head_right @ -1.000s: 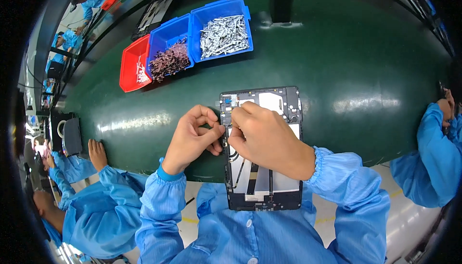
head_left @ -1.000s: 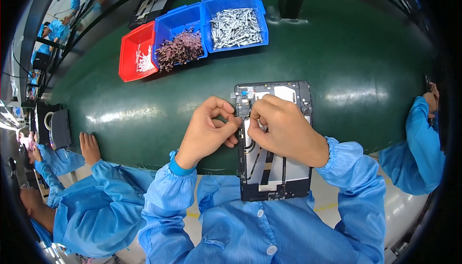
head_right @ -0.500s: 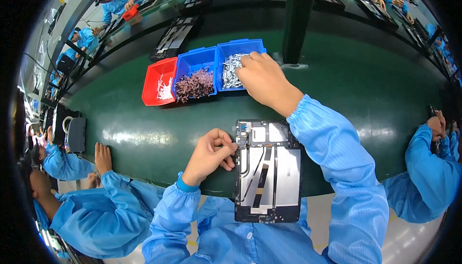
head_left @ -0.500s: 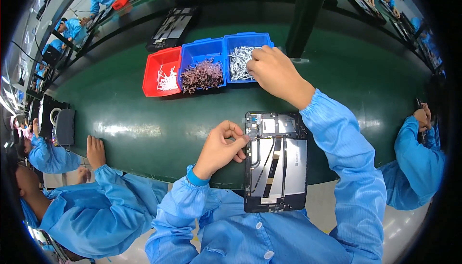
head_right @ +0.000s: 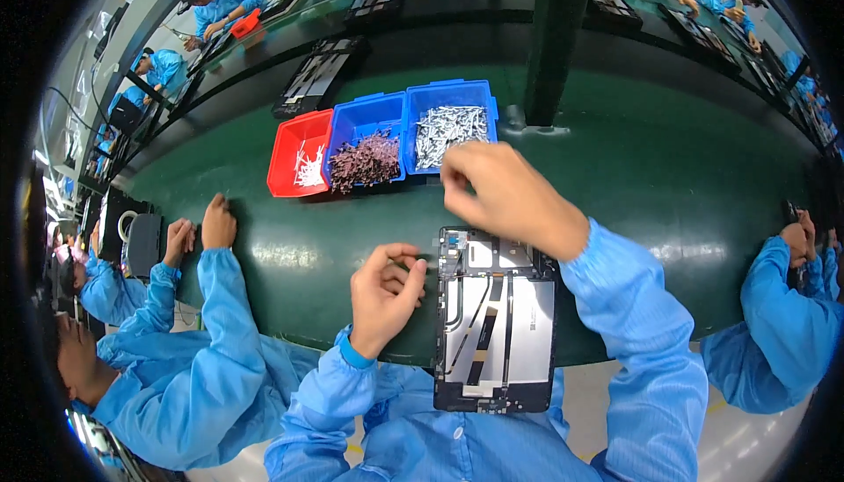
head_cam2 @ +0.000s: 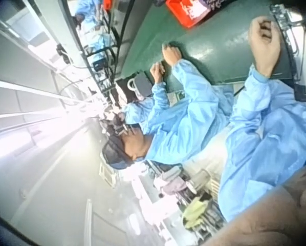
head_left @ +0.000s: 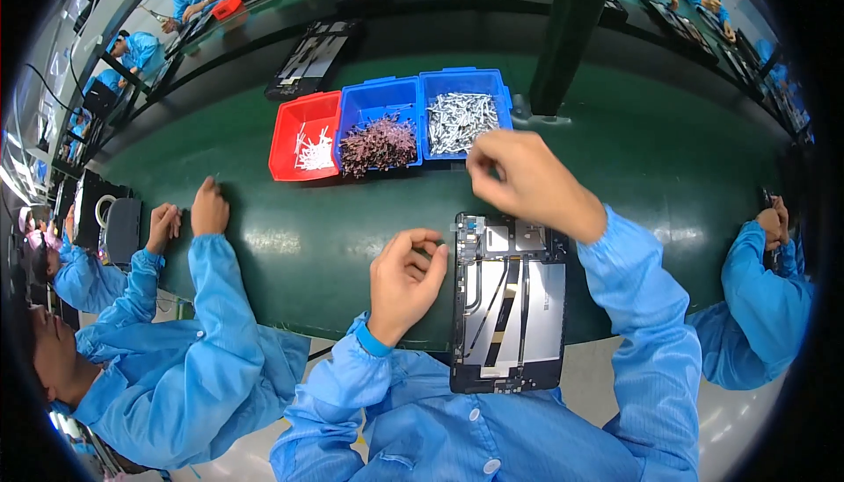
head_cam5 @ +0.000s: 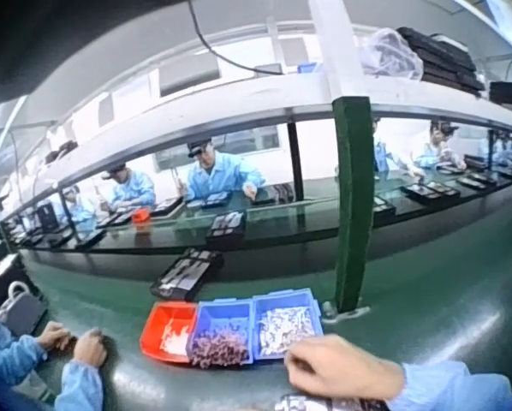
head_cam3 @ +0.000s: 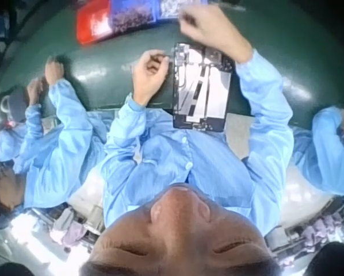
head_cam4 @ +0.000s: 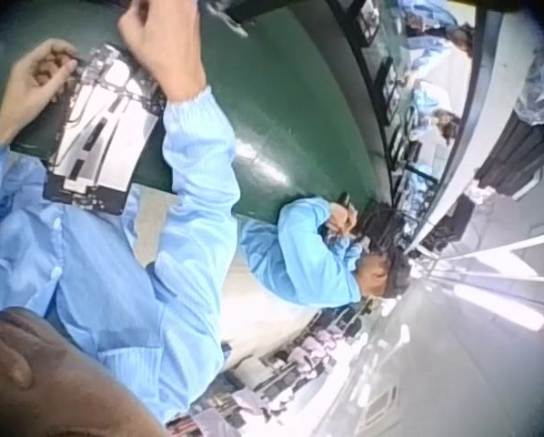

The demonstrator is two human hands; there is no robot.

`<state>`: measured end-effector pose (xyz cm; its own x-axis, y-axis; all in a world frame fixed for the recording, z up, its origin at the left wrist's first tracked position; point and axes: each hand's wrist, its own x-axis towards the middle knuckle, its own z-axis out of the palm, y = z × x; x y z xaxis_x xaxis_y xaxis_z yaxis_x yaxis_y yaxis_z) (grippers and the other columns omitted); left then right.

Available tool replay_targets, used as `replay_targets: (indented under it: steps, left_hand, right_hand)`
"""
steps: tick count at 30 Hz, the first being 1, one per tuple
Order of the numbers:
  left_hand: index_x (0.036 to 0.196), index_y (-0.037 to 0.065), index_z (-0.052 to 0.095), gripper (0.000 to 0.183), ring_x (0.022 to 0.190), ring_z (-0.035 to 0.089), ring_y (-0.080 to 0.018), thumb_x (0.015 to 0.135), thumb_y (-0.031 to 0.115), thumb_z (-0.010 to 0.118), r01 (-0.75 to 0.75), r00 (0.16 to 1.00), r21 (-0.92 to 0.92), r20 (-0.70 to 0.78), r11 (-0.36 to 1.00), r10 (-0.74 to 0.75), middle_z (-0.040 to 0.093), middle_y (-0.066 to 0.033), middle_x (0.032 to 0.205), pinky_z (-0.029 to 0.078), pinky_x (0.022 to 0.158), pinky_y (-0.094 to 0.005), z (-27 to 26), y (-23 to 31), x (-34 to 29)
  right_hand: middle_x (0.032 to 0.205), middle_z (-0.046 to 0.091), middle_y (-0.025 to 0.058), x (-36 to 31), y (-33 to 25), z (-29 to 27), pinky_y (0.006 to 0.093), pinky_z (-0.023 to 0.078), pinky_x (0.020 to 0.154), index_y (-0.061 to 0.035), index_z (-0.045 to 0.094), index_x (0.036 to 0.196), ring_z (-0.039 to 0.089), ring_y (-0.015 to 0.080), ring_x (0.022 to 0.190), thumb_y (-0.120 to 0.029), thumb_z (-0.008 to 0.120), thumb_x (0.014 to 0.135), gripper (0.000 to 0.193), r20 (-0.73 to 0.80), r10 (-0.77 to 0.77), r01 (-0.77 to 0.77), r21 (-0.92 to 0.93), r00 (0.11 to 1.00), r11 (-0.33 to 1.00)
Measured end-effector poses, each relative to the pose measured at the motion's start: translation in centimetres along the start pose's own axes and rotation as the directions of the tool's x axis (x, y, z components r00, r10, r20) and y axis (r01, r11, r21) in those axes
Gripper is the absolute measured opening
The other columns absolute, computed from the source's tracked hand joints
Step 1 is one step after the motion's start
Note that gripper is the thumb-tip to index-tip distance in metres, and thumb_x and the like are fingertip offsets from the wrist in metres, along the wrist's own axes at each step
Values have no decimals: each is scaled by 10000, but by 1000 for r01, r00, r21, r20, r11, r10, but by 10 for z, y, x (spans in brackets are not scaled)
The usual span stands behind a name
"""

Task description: The person attaches adhesive strips and components from bins onto electronic tablet assemblies, pressing them down onto the tablet frames by hand.

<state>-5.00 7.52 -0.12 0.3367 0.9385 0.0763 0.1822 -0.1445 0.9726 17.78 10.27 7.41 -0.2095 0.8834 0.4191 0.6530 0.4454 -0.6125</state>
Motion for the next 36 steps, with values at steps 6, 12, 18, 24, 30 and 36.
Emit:
replay_targets:
  steps: [6, 12, 18, 24, 30, 36]
  left_hand:
    - [988, 30, 667, 217, 590, 632, -123, 790, 13, 753, -394, 907, 383, 17, 836, 420, 617, -83, 934, 517, 486, -262, 3, 34, -3]
    - [932, 8, 639, 118, 592, 578, -42, 873, 62, 725, -64, 993, -93, 93, 994, 72, 619, -28, 894, 455, 482, -193, 5, 34, -8]
    - [963, 4, 616, 126, 624, 563, -23, 924, 94, 694, 297, 950, -372, 212, 879, -231, 641, -7, 802, 420, 492, -164, 9, 47, -11]
    - [1035, 3, 634, 159, 574, 538, -35, 940, 125, 674, 212, 970, -254, 176, 944, -170, 609, 16, 702, 394, 466, -173, 6, 58, -8]
    - [980, -3, 683, 144, 543, 519, -28, 929, 131, 684, 222, 964, -249, 205, 943, -172, 607, 5, 693, 367, 431, -179, 0, 59, -1]
    - [930, 15, 673, 166, 463, 445, -29, 933, 180, 681, 474, 857, -279, 362, 835, -366, 549, 30, 630, 297, 385, -191, -13, 57, 7]
  right_hand:
    - [744, 568, 61, -51, -37, 6, 274, 392, 509, 6, 670, 858, 503, 111, 574, -33, 695, 788, 84, 175, 89, -132, 250, 980, 959]
    - [815, 648, 8, -68, -37, 12, 202, 438, 554, 2, 667, 945, 553, 20, 658, -84, 709, 895, 107, 333, 361, -490, 589, 871, 642]
    - [818, 650, -1, -78, -34, 35, 183, 417, 510, 28, 628, 1018, 570, 10, 671, -108, 682, 934, 168, 213, 410, -389, 823, 887, 414]
    - [770, 639, -13, -82, -31, 29, 192, 359, 486, 8, 656, 936, 494, -14, 613, -95, 692, 912, 112, 201, 441, -406, 802, 874, 439]
    - [723, 621, -6, -79, -35, 21, 226, 340, 476, -35, 684, 852, 464, 25, 558, -101, 734, 805, 95, 168, 376, -399, 593, 911, 699]
    - [806, 662, 49, -75, -35, 21, 283, 493, 562, -53, 703, 824, 628, 162, 642, 10, 737, 723, 124, -164, -207, 215, 31, 964, 976]
